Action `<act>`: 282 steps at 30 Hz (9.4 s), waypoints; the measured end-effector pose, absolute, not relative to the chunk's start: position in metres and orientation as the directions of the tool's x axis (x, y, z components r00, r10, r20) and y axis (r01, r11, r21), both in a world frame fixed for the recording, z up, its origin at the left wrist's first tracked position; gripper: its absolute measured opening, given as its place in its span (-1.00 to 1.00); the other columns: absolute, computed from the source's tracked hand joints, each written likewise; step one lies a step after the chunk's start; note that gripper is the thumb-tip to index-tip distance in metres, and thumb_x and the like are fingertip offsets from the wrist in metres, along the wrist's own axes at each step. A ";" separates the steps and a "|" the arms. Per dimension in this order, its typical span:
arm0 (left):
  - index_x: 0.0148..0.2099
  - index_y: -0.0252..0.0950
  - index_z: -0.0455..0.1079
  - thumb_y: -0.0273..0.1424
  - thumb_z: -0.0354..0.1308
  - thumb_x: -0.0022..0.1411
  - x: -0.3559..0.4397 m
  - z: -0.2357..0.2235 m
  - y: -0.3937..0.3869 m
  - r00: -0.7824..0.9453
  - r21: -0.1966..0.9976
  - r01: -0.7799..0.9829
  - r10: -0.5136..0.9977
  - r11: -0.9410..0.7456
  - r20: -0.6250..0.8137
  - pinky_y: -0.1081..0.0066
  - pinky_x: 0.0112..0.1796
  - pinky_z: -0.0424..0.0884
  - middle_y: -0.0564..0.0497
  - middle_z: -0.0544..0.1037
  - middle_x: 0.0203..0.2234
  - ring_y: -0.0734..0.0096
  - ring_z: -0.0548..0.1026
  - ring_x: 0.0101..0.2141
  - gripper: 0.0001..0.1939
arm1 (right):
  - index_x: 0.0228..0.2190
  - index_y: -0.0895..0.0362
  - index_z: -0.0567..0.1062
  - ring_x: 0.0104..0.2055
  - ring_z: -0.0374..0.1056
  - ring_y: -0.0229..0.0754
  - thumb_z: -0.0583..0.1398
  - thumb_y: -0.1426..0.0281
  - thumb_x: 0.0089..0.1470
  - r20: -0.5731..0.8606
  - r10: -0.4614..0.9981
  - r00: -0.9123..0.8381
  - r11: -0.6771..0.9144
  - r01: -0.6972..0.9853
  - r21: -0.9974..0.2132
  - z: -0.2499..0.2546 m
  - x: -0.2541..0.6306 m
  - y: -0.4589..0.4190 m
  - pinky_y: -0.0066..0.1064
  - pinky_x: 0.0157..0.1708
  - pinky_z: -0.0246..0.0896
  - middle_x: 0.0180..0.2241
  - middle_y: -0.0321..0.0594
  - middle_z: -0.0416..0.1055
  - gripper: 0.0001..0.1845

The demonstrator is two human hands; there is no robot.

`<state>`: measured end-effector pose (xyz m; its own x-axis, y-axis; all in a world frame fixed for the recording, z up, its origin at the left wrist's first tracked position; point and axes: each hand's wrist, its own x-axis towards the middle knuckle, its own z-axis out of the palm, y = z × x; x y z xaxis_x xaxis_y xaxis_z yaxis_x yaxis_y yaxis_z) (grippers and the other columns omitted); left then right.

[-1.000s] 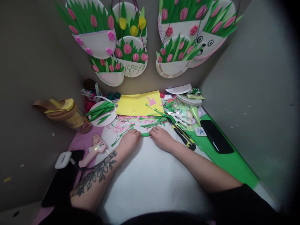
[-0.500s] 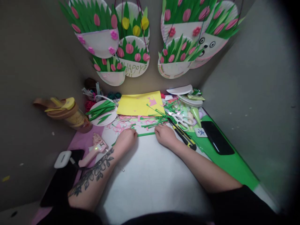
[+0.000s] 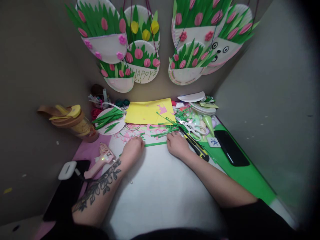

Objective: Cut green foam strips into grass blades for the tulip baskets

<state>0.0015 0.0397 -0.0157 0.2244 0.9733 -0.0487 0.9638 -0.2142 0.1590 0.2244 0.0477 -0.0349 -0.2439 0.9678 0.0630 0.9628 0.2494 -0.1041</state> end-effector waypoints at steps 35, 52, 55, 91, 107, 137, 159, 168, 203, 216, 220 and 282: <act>-0.12 -0.29 0.41 -0.41 -0.04 0.25 -0.003 -0.001 0.031 0.273 0.210 0.942 0.962 -0.264 -0.019 0.33 -0.17 0.33 -0.13 0.45 -0.20 0.23 0.43 -0.17 -0.76 | -0.21 0.17 0.49 -0.05 0.22 -0.05 0.10 0.43 0.13 0.309 0.873 -0.376 0.477 0.790 -0.385 -0.045 0.253 0.044 -0.22 0.00 0.10 -0.20 -0.09 0.43 -0.78; -0.39 -0.30 0.41 -0.41 -0.02 0.23 0.006 -0.004 0.032 0.336 0.584 0.743 0.937 -0.328 0.099 0.41 -0.30 0.29 -0.02 0.50 -0.44 0.35 0.42 -0.35 -0.78 | -0.42 0.09 0.33 -0.56 0.15 -0.31 0.27 0.19 -0.09 0.000 0.999 0.034 0.007 -0.194 -0.981 -0.031 0.233 0.042 -0.47 -0.56 0.03 -0.55 -0.37 0.28 -0.71; -0.41 -0.29 0.38 -0.33 -0.01 0.25 0.020 -0.004 0.021 0.258 0.743 0.605 0.953 -0.287 0.158 0.45 -0.35 0.28 0.04 0.46 -0.49 0.42 0.39 -0.42 -0.76 | -0.37 0.12 0.41 -0.59 0.15 -0.35 0.36 0.20 -0.21 -0.060 0.994 -0.087 -0.087 -0.353 -0.932 -0.025 0.217 0.029 -0.49 -0.58 0.02 -0.55 -0.37 0.32 -0.63; -0.51 -0.28 0.24 -0.36 -0.01 0.24 0.038 -0.002 -0.001 0.393 0.722 0.587 0.908 -0.367 0.142 0.47 -0.42 0.19 0.05 0.38 -0.54 0.46 0.33 -0.48 -0.73 | -0.64 0.15 0.37 -0.65 0.08 -0.43 0.43 0.27 -0.36 -0.112 0.989 0.099 -0.054 -0.458 -0.887 0.000 0.248 0.046 -0.55 -0.68 -0.18 -0.69 -0.40 0.25 -0.63; -0.46 -0.29 0.33 -0.30 0.08 0.19 0.009 0.014 0.023 0.001 0.853 0.446 0.953 -0.272 0.303 0.49 -0.42 0.22 0.06 0.40 -0.53 0.45 0.34 -0.45 -0.78 | -0.59 0.15 0.40 -0.65 0.06 -0.41 0.37 0.23 -0.32 -0.106 0.992 0.070 -0.082 -0.284 -0.955 0.000 0.249 0.046 -0.54 -0.67 -0.12 -0.70 -0.41 0.23 -0.68; -0.59 -0.33 0.30 -0.20 0.31 -0.03 0.026 0.005 0.015 -0.055 0.980 -0.195 0.997 0.037 -0.049 0.50 -0.56 0.00 0.18 0.18 -0.72 0.62 0.09 -0.62 -0.64 | -0.64 0.14 0.28 -0.51 0.06 -0.32 0.21 0.28 -0.04 0.017 0.929 -0.371 0.089 0.179 -0.980 -0.003 0.212 -0.002 -0.46 -0.49 -0.06 -0.60 -0.38 0.14 -0.71; -0.51 -0.33 0.33 -0.11 0.30 -0.04 0.032 -0.004 0.011 0.015 0.980 -0.123 0.987 0.158 -0.158 0.51 -0.59 -0.03 0.18 0.24 -0.74 0.63 0.12 -0.66 -0.62 | -0.62 0.13 0.33 -0.46 0.14 -0.27 0.17 0.31 -0.03 0.075 0.946 -0.317 0.148 0.211 -0.966 -0.002 0.213 0.002 -0.44 -0.43 0.03 -0.57 -0.34 0.22 -0.78; -0.51 -0.31 0.20 -0.16 0.38 -0.15 0.019 0.004 0.029 -0.106 0.913 -0.380 0.974 0.146 -0.200 0.57 -0.62 0.02 0.20 0.26 -0.66 0.68 0.17 -0.64 -0.56 | -0.49 0.14 0.45 -0.37 0.31 -0.18 0.09 0.30 0.06 0.025 0.929 -0.369 0.267 0.622 -0.737 0.025 0.270 0.034 -0.41 -0.35 0.12 -0.44 -0.22 0.44 -0.78; -0.32 -0.37 0.48 -0.56 0.39 -0.12 0.032 -0.011 0.024 0.039 0.766 -0.532 0.915 0.360 -0.403 0.62 -0.40 0.40 0.04 0.52 -0.43 0.63 0.45 -0.46 -0.76 | -0.21 0.15 0.44 -0.26 0.36 -0.12 0.19 0.22 0.03 0.004 0.962 -0.272 0.232 0.813 -0.534 0.008 0.256 0.025 -0.39 -0.31 0.16 -0.26 -0.11 0.46 -0.68; -0.16 -0.22 0.50 -0.43 0.13 0.20 0.035 0.004 -0.006 0.357 0.580 0.691 0.901 -0.431 0.245 0.30 -0.23 0.31 -0.13 0.54 -0.22 0.17 0.43 -0.18 -0.83 | -0.42 0.12 0.45 -0.34 0.32 -0.22 0.07 0.50 0.08 0.223 0.923 -0.314 0.373 0.582 -0.723 -0.011 0.233 0.020 -0.44 -0.30 0.13 -0.43 -0.25 0.43 -0.84; -0.21 -0.26 0.45 -0.43 0.05 0.26 0.031 0.007 -0.001 0.484 0.149 0.847 0.856 -0.511 0.183 0.31 -0.30 0.30 -0.11 0.51 -0.29 0.17 0.39 -0.21 -0.86 | -0.42 0.13 0.45 -0.34 0.31 -0.23 0.07 0.53 0.08 0.193 0.907 -0.375 0.392 0.578 -0.715 -0.015 0.229 0.020 -0.45 -0.31 0.13 -0.43 -0.26 0.42 -0.83; -0.01 -0.20 0.44 -0.48 -0.08 0.30 0.014 -0.029 0.026 0.440 0.368 0.826 0.896 -0.427 0.055 0.41 -0.14 0.31 -0.05 0.44 -0.18 0.34 0.41 -0.17 -0.67 | -0.05 0.01 0.44 -0.01 0.21 -0.01 0.12 0.51 0.08 -0.042 0.901 -0.433 0.428 0.900 -0.088 -0.013 0.267 0.042 -0.24 -0.10 -0.02 -0.11 -0.12 0.42 -0.62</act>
